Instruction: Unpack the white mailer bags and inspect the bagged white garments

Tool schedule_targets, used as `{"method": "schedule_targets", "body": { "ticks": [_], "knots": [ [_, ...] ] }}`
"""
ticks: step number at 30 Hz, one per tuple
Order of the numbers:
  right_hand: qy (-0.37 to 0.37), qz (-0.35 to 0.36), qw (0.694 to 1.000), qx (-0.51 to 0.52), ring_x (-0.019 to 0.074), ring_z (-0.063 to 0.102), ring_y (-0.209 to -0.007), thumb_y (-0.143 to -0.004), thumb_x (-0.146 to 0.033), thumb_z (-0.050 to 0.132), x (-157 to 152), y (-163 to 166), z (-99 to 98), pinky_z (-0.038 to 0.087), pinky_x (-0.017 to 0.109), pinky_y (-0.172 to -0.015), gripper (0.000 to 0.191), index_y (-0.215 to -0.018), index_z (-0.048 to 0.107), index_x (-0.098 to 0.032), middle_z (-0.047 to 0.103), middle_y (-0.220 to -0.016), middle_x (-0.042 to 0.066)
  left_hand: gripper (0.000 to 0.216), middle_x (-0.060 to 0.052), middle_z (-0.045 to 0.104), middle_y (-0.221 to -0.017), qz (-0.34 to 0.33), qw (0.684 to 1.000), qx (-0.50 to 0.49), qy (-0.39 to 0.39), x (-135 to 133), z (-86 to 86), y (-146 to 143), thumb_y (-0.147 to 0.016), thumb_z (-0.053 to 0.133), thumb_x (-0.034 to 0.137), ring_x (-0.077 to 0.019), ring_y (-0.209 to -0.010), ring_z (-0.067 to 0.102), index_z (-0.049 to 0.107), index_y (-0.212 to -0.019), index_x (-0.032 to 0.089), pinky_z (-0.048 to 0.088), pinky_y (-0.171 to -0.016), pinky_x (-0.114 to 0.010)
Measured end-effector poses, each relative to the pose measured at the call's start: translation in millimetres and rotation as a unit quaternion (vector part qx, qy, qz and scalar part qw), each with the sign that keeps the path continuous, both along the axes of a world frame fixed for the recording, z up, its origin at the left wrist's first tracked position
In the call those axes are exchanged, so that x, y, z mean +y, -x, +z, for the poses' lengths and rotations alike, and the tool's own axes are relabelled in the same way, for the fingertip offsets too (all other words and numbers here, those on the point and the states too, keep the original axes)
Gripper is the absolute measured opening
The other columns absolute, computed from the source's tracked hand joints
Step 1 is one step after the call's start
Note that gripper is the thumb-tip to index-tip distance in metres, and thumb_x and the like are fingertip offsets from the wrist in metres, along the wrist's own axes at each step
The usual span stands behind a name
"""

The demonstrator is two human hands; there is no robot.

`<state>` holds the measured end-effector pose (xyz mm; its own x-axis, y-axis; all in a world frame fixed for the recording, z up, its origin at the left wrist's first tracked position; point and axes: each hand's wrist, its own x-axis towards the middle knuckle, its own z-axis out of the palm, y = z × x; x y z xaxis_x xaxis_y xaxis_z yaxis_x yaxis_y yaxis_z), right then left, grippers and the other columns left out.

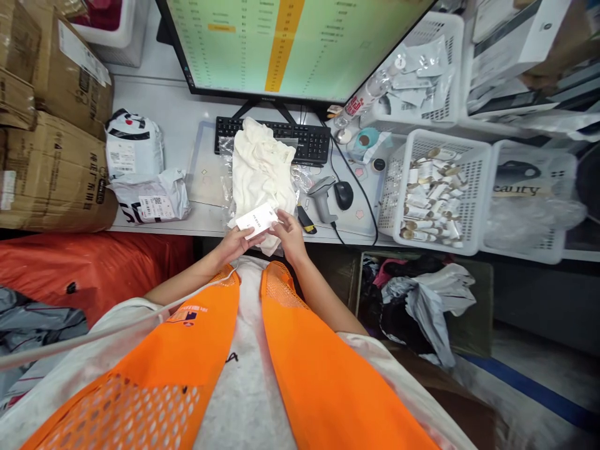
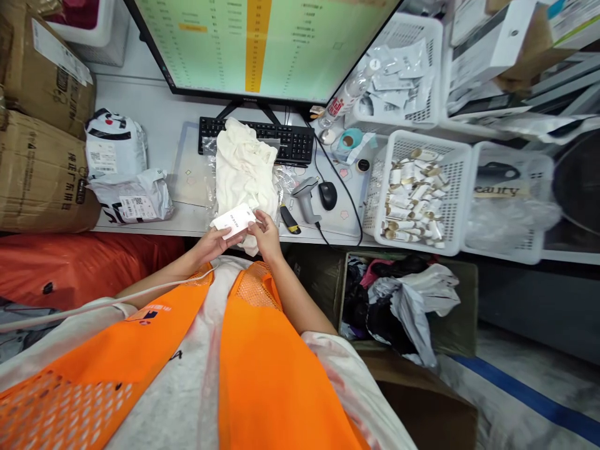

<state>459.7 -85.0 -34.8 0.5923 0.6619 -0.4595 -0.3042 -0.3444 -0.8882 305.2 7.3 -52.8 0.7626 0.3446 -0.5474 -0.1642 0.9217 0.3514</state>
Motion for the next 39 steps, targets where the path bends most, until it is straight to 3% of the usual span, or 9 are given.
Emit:
{"method": "schedule_targets", "body": {
  "ticks": [3,5,8,13,20,28,35,39],
  "knots": [
    [0.004,-0.003,0.998,0.067,0.0206,0.068,-0.094,-0.068,-0.047,0.083,5.7,-2.3,-8.0,0.060,0.033,-0.077,0.065,-0.125,0.065,-0.021,0.073,-0.110,0.006,0.050,-0.012,0.071,-0.135,-0.049,0.998,-0.023,0.017,-10.7,-1.1,-3.1,-0.080,0.075,0.010,-0.0329,-0.133,0.063,0.068,-0.129,0.017,0.046,-0.119,-0.056],
    [0.020,-0.012,0.997,0.074,0.0168,0.063,-0.076,-0.066,-0.045,0.083,8.1,-2.9,-11.2,0.055,0.029,-0.066,0.059,-0.116,0.067,-0.019,0.072,-0.091,0.002,0.048,-0.014,0.072,-0.133,-0.074,0.997,-0.031,0.019,-16.3,-3.4,-5.0,-0.079,0.077,0.012,-0.0342,-0.131,0.064,0.069,-0.127,0.016,0.045,-0.119,-0.057],
    [0.038,-0.015,0.998,0.056,0.0135,0.056,-0.064,-0.064,-0.044,0.081,9.9,-5.3,-13.6,0.047,0.026,-0.057,0.052,-0.108,0.068,-0.018,0.067,-0.079,-0.001,0.050,-0.016,0.073,-0.130,-0.096,0.995,-0.033,0.003,-19.6,-9.6,-5.1,-0.078,0.081,0.015,-0.0340,-0.123,0.069,0.068,-0.127,0.015,0.046,-0.117,-0.057],
    [0.037,-0.005,0.999,-0.017,0.0158,0.058,-0.073,-0.067,-0.042,0.075,9.0,-14.4,-13.2,0.050,0.029,-0.066,0.043,-0.103,0.068,-0.019,0.069,-0.088,0.001,0.053,-0.013,0.077,-0.117,-0.148,0.988,0.006,-0.047,-12.3,-23.3,1.4,-0.075,0.085,0.022,-0.0271,-0.101,0.076,0.067,-0.124,0.015,0.057,-0.103,-0.049],
    [0.043,0.057,0.996,-0.048,0.0197,0.062,-0.083,-0.071,-0.039,0.070,5.4,-22.3,-15.1,0.053,0.033,-0.075,0.043,-0.109,0.068,-0.020,0.070,-0.097,0.004,0.044,-0.011,0.076,-0.103,-0.108,0.985,0.074,-0.116,6.5,-25.6,1.4,-0.086,0.075,0.050,-0.0204,-0.090,0.073,0.070,-0.113,0.015,0.059,-0.080,-0.032],
    [0.056,0.124,0.986,-0.092,0.0234,0.064,-0.096,-0.070,-0.036,0.068,3.8,-24.4,-22.0,0.054,0.039,-0.085,0.051,-0.119,0.065,-0.020,0.069,-0.106,0.006,0.045,-0.008,0.075,-0.098,-0.108,0.968,0.118,-0.193,13.5,-30.9,-20.0,-0.083,0.078,0.046,-0.0183,-0.085,0.073,0.067,-0.114,0.016,0.056,-0.075,-0.029],
    [0.081,0.093,0.988,-0.095,0.0235,0.062,-0.098,-0.067,-0.034,0.070,-0.4,-24.8,-24.0,0.054,0.039,-0.086,0.055,-0.120,0.062,-0.021,0.067,-0.102,0.005,0.046,-0.007,0.076,-0.101,-0.153,0.953,0.090,-0.244,12.1,-36.3,-26.5,-0.078,0.080,0.051,-0.0182,-0.083,0.070,0.071,-0.105,0.015,0.057,-0.073,-0.029],
    [0.099,0.061,0.992,-0.046,0.0206,0.063,-0.088,-0.064,-0.036,0.074,-1.9,-21.5,-24.8,0.053,0.036,-0.079,0.055,-0.115,0.062,-0.021,0.067,-0.094,0.002,0.044,-0.006,0.076,-0.095,-0.166,0.951,0.090,-0.245,9.1,-39.9,-26.5,-0.077,0.081,0.049,-0.0180,-0.081,0.069,0.073,-0.103,0.014,0.057,-0.073,-0.030]
  ]
}}
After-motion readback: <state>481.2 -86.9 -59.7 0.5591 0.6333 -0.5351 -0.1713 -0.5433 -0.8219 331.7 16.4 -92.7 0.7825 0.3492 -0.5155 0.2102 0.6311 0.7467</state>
